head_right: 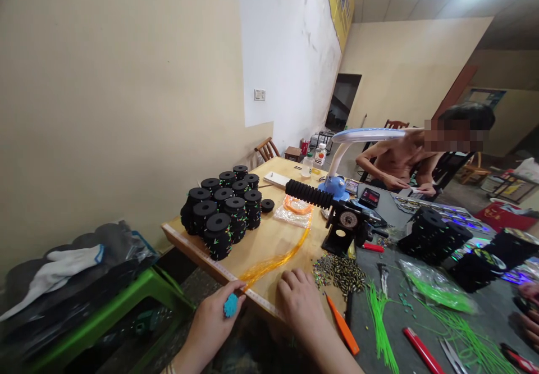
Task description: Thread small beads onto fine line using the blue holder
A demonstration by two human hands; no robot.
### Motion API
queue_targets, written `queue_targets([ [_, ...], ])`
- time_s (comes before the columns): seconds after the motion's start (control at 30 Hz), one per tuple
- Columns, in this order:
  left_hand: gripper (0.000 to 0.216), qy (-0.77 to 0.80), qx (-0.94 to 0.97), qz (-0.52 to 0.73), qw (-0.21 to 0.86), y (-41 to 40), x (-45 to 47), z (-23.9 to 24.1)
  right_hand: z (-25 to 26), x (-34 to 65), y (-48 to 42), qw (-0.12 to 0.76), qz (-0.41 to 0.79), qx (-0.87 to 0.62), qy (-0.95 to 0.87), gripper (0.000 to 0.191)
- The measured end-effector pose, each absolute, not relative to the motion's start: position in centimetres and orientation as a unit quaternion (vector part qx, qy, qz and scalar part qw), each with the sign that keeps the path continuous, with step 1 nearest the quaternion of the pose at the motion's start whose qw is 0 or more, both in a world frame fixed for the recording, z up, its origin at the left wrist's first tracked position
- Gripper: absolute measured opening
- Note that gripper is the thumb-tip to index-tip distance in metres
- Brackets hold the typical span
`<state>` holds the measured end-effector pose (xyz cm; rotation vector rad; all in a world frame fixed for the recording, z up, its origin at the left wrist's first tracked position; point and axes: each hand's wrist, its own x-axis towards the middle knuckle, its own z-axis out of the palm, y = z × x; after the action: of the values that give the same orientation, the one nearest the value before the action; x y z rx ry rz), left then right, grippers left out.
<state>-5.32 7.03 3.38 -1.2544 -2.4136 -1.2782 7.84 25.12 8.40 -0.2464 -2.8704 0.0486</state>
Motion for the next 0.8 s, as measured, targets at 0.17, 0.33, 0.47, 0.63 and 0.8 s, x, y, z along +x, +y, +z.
queue_targets([
  [0.17,0.020,-0.804,-0.412,-0.424,0.058,7.0,-5.3,3.5,8.4,7.8,24.5,0.120,0.023,-0.070,-0.990,0.004],
  [0.33,0.020,-0.806,-0.413,-0.421,0.056,6.9,-5.3,3.6,8.6,8.7,23.3,0.121,0.054,-0.053,-0.990,0.003],
  [0.47,0.019,-0.804,-0.412,-0.425,0.055,6.9,-5.3,3.5,8.8,9.9,22.5,0.125,0.075,-0.057,-0.988,0.012],
  [0.63,0.019,-0.806,-0.414,-0.419,0.053,6.9,-5.4,3.3,7.1,11.1,22.1,0.176,0.079,-0.073,-0.978,0.033],
  [0.8,0.019,-0.804,-0.412,-0.426,0.055,6.8,-5.3,3.5,5.1,12.0,21.6,0.241,0.058,-0.087,-0.965,0.037],
])
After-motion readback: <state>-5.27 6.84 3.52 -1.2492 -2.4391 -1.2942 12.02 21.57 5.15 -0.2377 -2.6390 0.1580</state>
